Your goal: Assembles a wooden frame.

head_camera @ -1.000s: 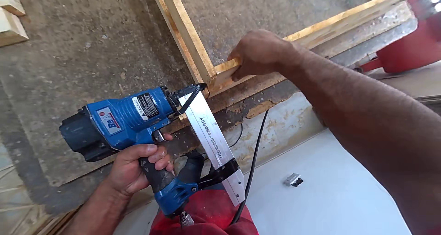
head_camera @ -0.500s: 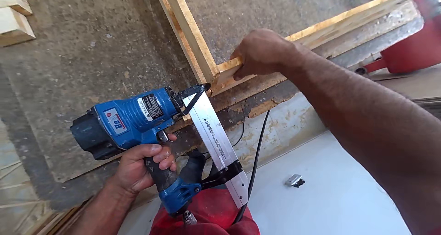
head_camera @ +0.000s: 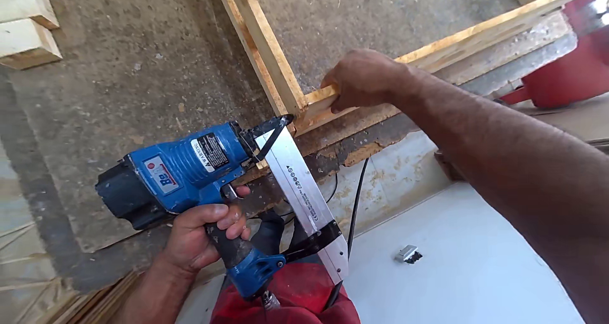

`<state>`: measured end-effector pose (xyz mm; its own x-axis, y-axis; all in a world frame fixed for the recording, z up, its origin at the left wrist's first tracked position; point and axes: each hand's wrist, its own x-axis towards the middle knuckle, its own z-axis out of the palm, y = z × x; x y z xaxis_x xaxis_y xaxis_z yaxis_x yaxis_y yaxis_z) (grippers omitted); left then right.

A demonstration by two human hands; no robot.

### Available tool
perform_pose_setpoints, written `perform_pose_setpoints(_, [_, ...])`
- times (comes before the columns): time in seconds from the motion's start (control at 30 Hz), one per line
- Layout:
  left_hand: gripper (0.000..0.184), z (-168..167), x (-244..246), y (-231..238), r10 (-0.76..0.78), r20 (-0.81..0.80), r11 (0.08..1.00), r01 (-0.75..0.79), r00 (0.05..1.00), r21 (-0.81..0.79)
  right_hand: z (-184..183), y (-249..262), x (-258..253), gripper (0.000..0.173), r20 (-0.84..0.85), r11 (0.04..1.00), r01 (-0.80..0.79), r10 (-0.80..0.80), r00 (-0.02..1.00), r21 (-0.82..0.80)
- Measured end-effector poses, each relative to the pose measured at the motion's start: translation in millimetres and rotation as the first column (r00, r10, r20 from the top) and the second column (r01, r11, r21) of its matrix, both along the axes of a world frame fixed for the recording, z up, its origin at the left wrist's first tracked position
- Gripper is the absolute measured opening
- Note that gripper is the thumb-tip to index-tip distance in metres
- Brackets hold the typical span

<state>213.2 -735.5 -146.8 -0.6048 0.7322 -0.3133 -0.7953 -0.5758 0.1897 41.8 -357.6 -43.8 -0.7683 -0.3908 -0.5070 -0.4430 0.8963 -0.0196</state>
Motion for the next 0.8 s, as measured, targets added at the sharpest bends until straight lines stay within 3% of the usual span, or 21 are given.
perform_pose_setpoints(0.27, [0.034,3.8,-7.5,2.3,-0.018,0.017,1.0,0.018,1.0,0.021,0.6,-3.8,0.6,0.031,-0.002,0.999,0.012,-0.012,1.0,0.043])
perform_pose_setpoints(0.47, [0.019,4.6,-10.7,-1.9,-0.05,0.033,0.999,0.05,0.998,0.006,1.0,-5.2,1.0,0.031,-0.004,0.998,0.032,-0.032,0.999,0.057])
perform_pose_setpoints(0.6, [0.031,-3.7,-1.4,-0.5,0.007,0.006,1.0,-0.007,1.0,-0.008,-1.7,-4.2,3.8,0.033,-0.033,0.998,0.06,-0.059,0.998,0.027])
perform_pose_setpoints(0.7, [0.039,-19.6,2.7,-7.6,0.071,-0.005,0.997,-0.071,0.997,0.011,-9.4,4.1,18.8,0.06,-0.205,0.981,0.143,-0.168,0.964,-0.132])
perform_pose_setpoints(0.8, [0.039,-37.1,2.5,-24.4,0.123,0.048,0.992,-0.122,0.991,-0.017,-27.7,5.5,43.8,0.086,-0.415,0.932,0.192,-0.314,0.854,-0.308])
